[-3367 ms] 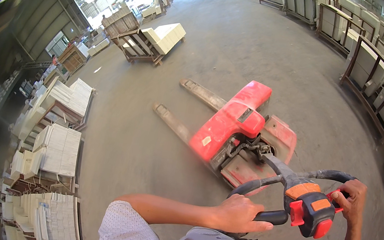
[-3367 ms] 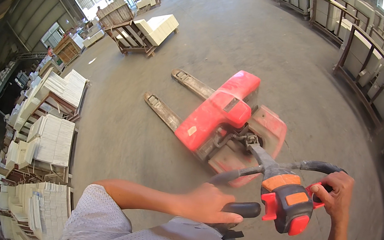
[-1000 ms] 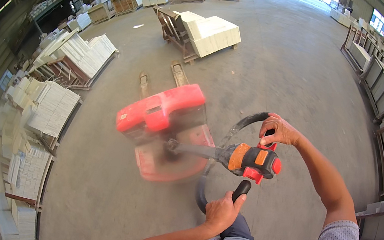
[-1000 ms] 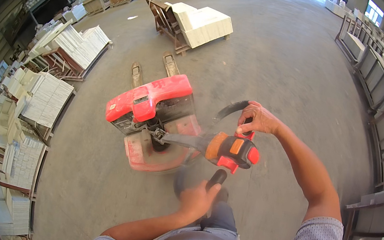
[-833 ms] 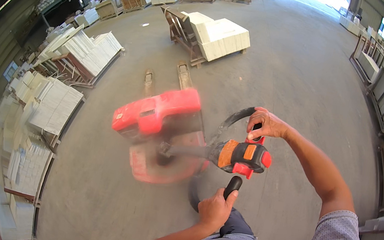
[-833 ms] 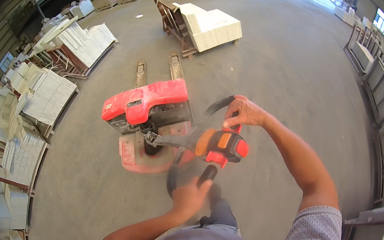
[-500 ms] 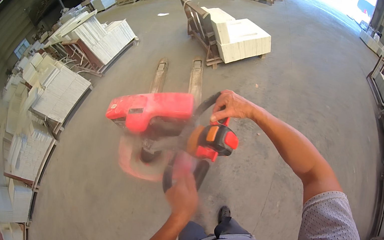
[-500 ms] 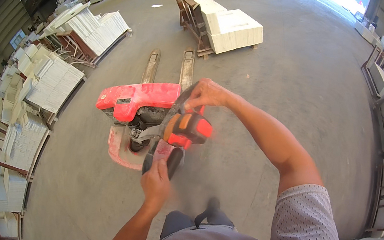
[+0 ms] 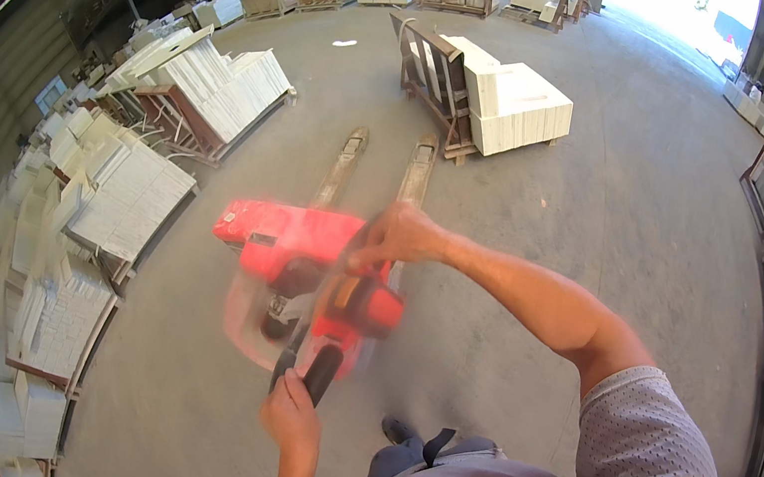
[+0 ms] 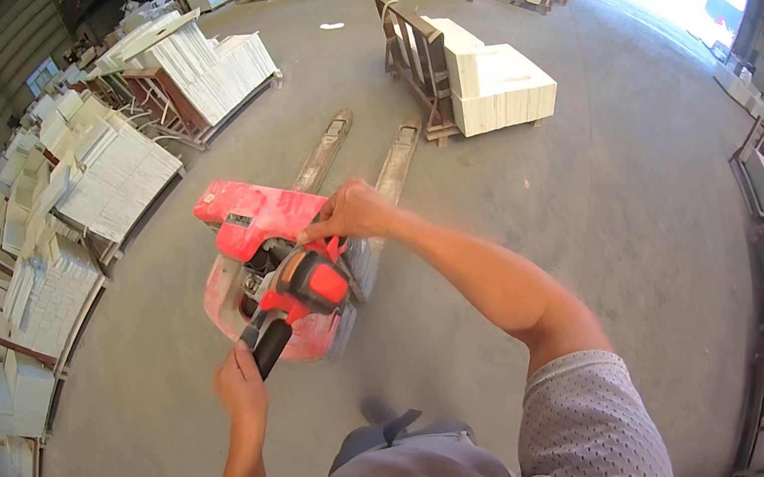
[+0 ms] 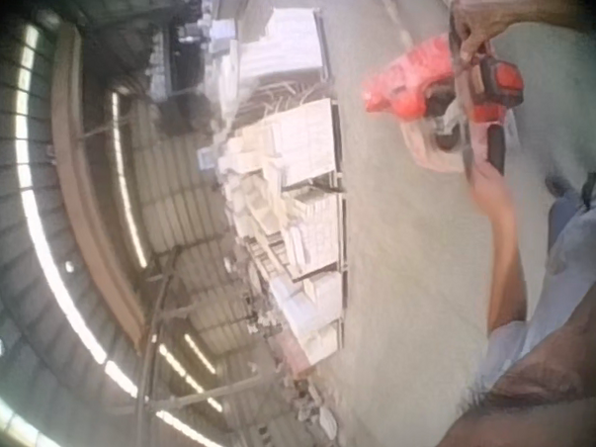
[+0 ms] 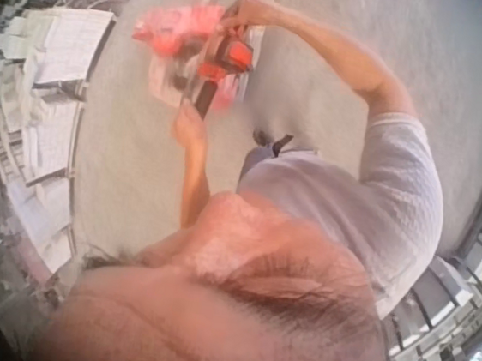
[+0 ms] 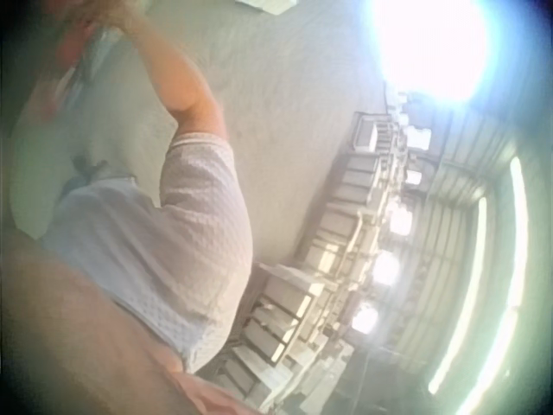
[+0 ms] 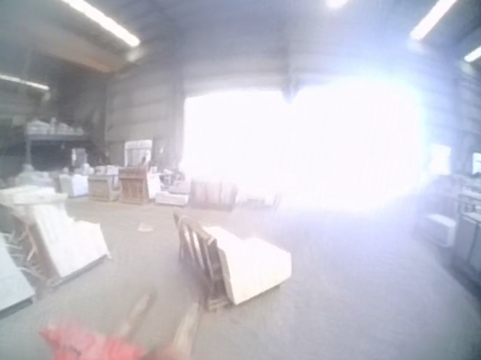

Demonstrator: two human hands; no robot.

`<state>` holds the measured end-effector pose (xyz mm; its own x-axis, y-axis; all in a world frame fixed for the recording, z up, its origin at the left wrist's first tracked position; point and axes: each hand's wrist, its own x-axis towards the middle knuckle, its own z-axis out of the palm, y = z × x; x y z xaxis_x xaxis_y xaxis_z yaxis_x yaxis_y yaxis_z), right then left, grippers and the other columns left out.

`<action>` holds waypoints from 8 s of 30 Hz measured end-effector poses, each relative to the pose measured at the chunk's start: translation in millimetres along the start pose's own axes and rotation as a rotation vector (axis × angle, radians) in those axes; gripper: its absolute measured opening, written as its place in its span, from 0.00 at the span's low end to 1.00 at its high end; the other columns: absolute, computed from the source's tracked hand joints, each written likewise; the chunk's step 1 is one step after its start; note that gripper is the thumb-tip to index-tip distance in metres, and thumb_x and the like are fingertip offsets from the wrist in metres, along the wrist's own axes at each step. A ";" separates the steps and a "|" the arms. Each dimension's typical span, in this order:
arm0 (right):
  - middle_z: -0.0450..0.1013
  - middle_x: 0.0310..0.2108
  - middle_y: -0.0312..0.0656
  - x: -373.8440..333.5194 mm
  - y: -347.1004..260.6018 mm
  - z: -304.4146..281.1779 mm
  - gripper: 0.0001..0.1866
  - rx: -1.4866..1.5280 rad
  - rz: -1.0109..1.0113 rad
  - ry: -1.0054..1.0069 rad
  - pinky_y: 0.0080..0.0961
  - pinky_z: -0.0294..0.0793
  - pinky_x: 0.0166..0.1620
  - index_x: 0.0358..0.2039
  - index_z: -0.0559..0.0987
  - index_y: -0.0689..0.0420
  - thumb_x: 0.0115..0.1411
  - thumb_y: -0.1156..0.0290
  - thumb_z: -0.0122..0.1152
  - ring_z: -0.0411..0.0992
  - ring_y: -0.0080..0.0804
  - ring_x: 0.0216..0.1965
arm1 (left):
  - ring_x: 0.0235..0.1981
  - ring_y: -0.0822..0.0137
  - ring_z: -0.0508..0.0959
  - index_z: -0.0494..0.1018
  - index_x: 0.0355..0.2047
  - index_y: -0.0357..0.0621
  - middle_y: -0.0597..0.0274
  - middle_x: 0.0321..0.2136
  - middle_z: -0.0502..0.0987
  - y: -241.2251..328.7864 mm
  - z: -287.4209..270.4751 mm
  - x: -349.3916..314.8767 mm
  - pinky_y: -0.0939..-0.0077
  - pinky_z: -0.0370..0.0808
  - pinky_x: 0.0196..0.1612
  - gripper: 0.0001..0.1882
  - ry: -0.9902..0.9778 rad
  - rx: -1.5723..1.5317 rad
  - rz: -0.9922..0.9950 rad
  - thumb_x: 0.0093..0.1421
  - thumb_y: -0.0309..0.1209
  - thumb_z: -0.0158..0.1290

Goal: The person operates a red manual pallet jack to move a wooden crate containing white rectangular blocks across a warehouse floor. They steer the jack, lift the load, and reposition it near other stored materials.

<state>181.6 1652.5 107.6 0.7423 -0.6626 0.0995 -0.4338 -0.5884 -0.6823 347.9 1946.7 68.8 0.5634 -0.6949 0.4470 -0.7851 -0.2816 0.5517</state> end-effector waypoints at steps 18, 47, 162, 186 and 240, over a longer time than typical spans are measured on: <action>0.78 0.28 0.49 291.8 -148.3 154.4 0.38 0.206 0.009 -1.158 0.35 0.79 0.33 0.54 0.77 0.50 0.62 0.30 0.43 0.79 0.38 0.27 | 0.45 0.57 0.78 0.69 0.53 0.39 0.54 0.46 0.75 -329.7 -70.9 218.8 0.61 0.76 0.45 0.25 0.377 -0.470 -0.976 0.67 0.47 0.46; 0.76 0.30 0.42 653.8 -181.8 243.7 0.27 0.491 0.041 -0.727 0.27 0.76 0.20 0.66 0.63 0.36 0.69 0.47 0.33 0.74 0.29 0.18 | 0.32 0.69 0.80 0.67 0.58 0.44 0.59 0.46 0.76 -625.3 34.5 699.9 0.83 0.68 0.18 0.23 0.115 -0.833 -0.798 0.65 0.41 0.49; 0.79 0.33 0.46 1361.3 260.7 52.7 0.43 0.216 0.926 0.635 0.46 0.75 0.39 0.63 0.60 0.51 0.56 0.36 0.56 0.78 0.51 0.36 | 0.60 0.39 0.67 0.64 0.57 0.23 0.31 0.55 0.69 -296.8 923.9 1584.2 0.56 0.61 0.63 0.28 -0.869 -0.312 0.602 0.61 0.33 0.43; 0.79 0.30 0.48 1388.2 278.9 64.3 0.46 0.223 0.835 0.694 0.44 0.76 0.40 0.66 0.58 0.54 0.55 0.39 0.60 0.78 0.51 0.34 | 0.57 0.42 0.69 0.66 0.57 0.31 0.38 0.56 0.69 -315.8 938.9 1603.0 0.54 0.65 0.60 0.26 -0.778 -0.243 0.638 0.65 0.37 0.41; 0.79 0.38 0.49 1340.9 280.3 8.5 0.29 0.397 0.954 0.733 0.39 0.72 0.48 0.63 0.70 0.45 0.69 0.45 0.39 0.77 0.46 0.40 | 0.43 0.38 0.76 0.81 0.30 0.31 0.37 0.32 0.79 -247.8 957.8 1568.5 0.48 0.68 0.54 0.28 -0.693 -0.278 1.101 0.69 0.44 0.40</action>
<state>1059.7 603.1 43.7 -0.2910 -0.9205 -0.2607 -0.3622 0.3582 -0.8605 1179.5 292.8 -41.3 -0.6397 -0.6859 0.3469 -0.6183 0.7273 0.2978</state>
